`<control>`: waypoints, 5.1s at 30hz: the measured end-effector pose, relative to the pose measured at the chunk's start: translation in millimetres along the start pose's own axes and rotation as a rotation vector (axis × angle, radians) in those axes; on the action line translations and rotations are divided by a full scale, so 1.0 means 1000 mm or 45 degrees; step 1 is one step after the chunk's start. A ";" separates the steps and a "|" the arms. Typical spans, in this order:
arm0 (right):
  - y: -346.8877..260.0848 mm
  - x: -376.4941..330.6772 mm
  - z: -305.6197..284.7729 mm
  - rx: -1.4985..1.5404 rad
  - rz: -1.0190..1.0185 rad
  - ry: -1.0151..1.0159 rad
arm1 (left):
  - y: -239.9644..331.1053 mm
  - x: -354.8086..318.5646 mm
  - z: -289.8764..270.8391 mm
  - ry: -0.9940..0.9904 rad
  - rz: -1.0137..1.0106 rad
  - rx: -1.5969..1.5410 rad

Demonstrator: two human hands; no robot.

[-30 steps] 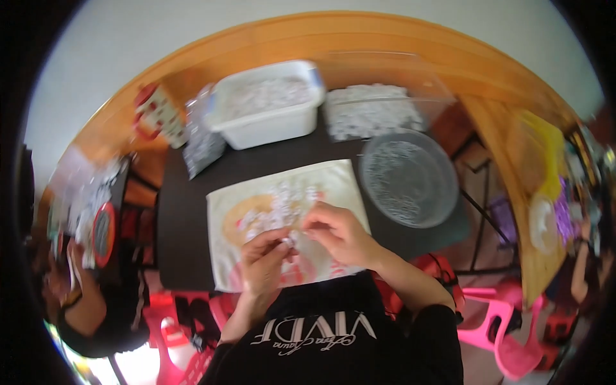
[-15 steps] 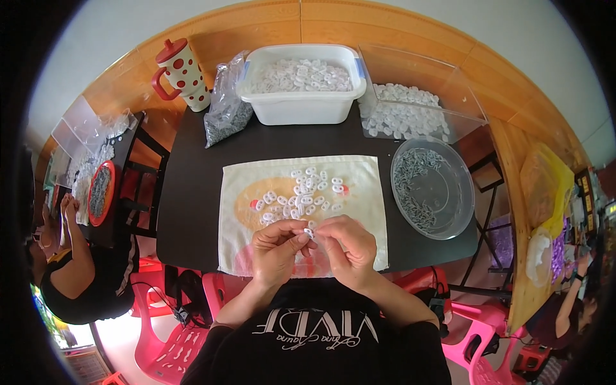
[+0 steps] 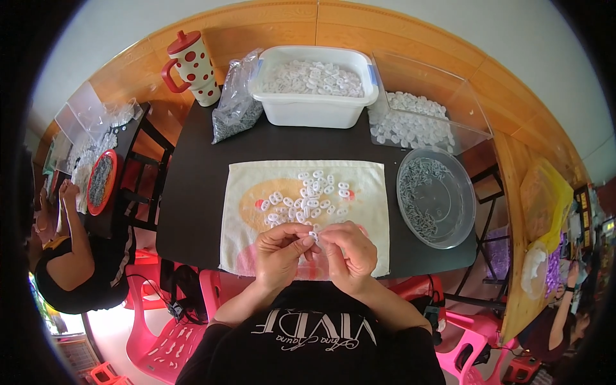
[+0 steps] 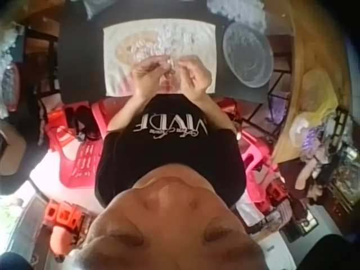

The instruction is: Sorting and inspecting small white plastic circular rings on a towel-covered table.

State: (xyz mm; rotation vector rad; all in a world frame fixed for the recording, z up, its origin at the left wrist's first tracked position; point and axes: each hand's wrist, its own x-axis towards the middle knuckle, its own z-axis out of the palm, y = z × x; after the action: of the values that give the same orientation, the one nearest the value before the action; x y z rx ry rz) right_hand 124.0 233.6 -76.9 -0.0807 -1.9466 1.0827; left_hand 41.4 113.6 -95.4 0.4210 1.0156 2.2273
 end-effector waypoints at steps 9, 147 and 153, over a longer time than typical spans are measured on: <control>0.001 0.005 0.007 -0.238 -0.398 -0.048 | -0.008 -0.006 0.001 0.039 0.117 0.049; -0.006 -0.005 -0.011 0.409 0.582 -0.199 | 0.012 -0.013 -0.004 -0.066 -0.118 0.103; -0.006 -0.002 -0.010 0.180 0.366 -0.314 | 0.006 -0.013 -0.006 -0.057 -0.103 0.073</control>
State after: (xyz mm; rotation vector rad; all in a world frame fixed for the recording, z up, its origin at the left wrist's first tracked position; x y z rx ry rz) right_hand 134.1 235.5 -71.9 -0.1598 -2.1140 1.4751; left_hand 45.6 98.7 -95.3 0.4452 1.0564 2.1124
